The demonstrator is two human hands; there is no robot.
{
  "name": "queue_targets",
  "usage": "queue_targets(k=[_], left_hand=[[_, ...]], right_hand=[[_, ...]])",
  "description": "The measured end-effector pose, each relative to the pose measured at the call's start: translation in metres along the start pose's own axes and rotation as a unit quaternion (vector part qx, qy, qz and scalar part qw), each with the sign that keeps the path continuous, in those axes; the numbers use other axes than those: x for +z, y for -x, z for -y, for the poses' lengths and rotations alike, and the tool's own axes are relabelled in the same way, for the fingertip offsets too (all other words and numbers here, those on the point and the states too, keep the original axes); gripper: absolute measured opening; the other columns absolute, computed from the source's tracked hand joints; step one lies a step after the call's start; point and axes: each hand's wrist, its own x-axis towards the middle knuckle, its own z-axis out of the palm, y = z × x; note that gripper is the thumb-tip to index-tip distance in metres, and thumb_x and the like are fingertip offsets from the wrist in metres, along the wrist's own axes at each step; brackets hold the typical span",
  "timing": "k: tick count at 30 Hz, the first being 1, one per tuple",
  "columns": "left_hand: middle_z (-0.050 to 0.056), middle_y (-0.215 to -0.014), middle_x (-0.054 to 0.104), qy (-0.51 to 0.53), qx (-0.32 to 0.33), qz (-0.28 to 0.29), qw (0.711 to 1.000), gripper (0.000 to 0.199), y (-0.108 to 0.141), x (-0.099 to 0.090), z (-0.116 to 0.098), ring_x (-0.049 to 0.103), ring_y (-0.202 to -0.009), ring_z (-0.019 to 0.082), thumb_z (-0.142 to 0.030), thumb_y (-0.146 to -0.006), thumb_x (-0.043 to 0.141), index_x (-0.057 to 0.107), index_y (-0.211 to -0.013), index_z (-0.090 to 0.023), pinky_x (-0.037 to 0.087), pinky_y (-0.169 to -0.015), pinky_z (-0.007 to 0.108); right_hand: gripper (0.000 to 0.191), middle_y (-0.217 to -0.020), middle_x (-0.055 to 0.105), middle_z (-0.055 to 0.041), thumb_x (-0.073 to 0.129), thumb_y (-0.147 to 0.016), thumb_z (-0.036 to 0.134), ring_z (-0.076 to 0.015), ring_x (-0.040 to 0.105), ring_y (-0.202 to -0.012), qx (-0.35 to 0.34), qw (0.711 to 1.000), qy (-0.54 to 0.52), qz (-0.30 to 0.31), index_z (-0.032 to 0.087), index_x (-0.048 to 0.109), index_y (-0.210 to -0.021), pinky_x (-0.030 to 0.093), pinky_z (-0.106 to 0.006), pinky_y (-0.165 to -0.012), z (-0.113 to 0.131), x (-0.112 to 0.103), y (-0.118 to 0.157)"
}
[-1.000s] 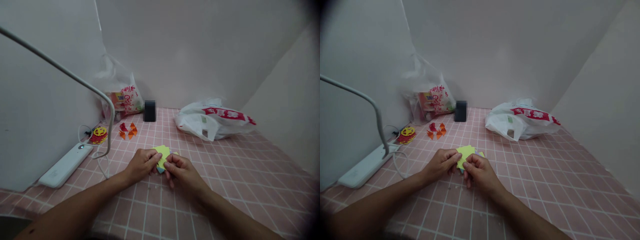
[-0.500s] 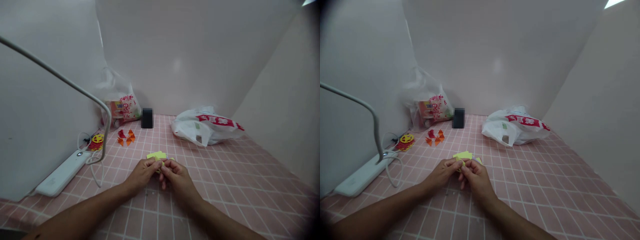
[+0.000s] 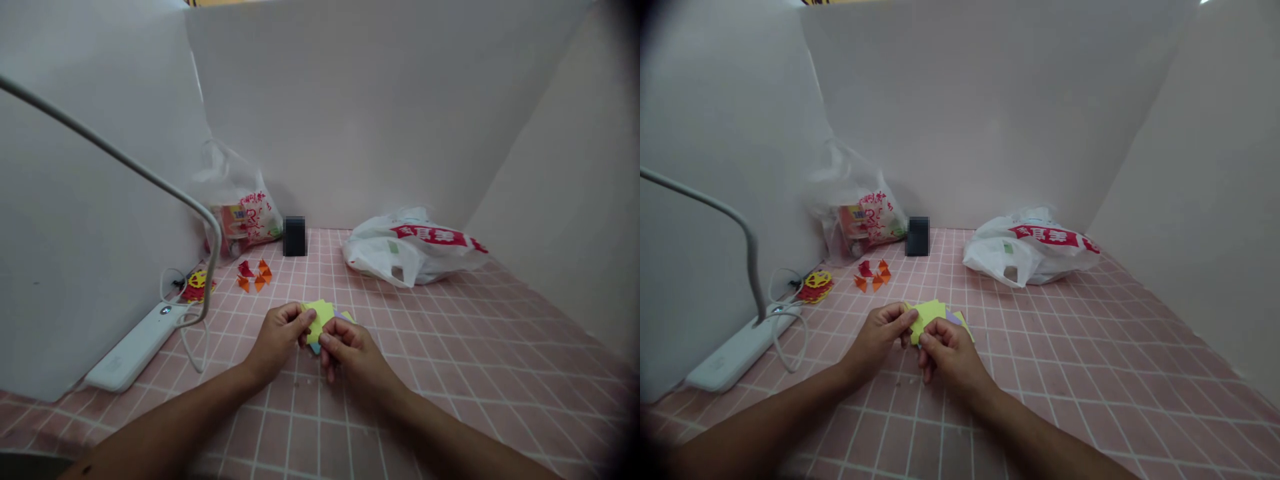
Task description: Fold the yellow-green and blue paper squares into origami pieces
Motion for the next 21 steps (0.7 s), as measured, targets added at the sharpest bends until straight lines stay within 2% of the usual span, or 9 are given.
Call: queue_targets(k=[9,14,21], left_hand=[[-0.005,-0.050,0.050,0.062,-0.033,-0.001,0.998,0.041,-0.0018,0.0006,0.0084,0.042,-0.043,0.006,-0.049,-0.083,0.064,0.053,-0.063,-0.015,0.032,-0.047,0.020],[-0.006,-0.053,0.052,0.113,-0.058,0.058,0.990,0.036,-0.0027,0.0015,0.0094,0.046,-0.044,0.006,-0.048,-0.081,0.068,0.053,-0.072,-0.016,0.034,-0.047,0.018],[-0.004,-0.060,0.054,0.095,-0.042,0.102,0.989,0.035,-0.0006,0.0009,0.0093,0.046,-0.049,0.006,-0.047,-0.089,0.060,0.055,-0.075,-0.015,0.035,-0.049,0.018]], right_hand=[[0.033,-0.058,0.060,0.0032,0.065,-0.083,0.048,-0.0073,0.053,-0.040,-0.004,0.999,0.010,0.041,0.018,0.053,-0.074,0.039,-0.019,-0.042,0.0024,-0.0025,0.0005],[0.041,-0.065,0.063,0.0003,0.058,-0.088,0.057,-0.0091,0.057,-0.045,-0.049,0.998,0.007,0.041,0.017,0.055,-0.077,0.045,-0.022,-0.047,0.0071,-0.0073,-0.0011],[0.031,-0.067,0.063,0.0016,0.066,-0.086,0.046,-0.0085,0.057,-0.047,-0.042,0.996,-0.052,0.056,0.018,0.056,-0.079,0.045,-0.020,-0.047,0.0088,-0.0097,-0.0033]])
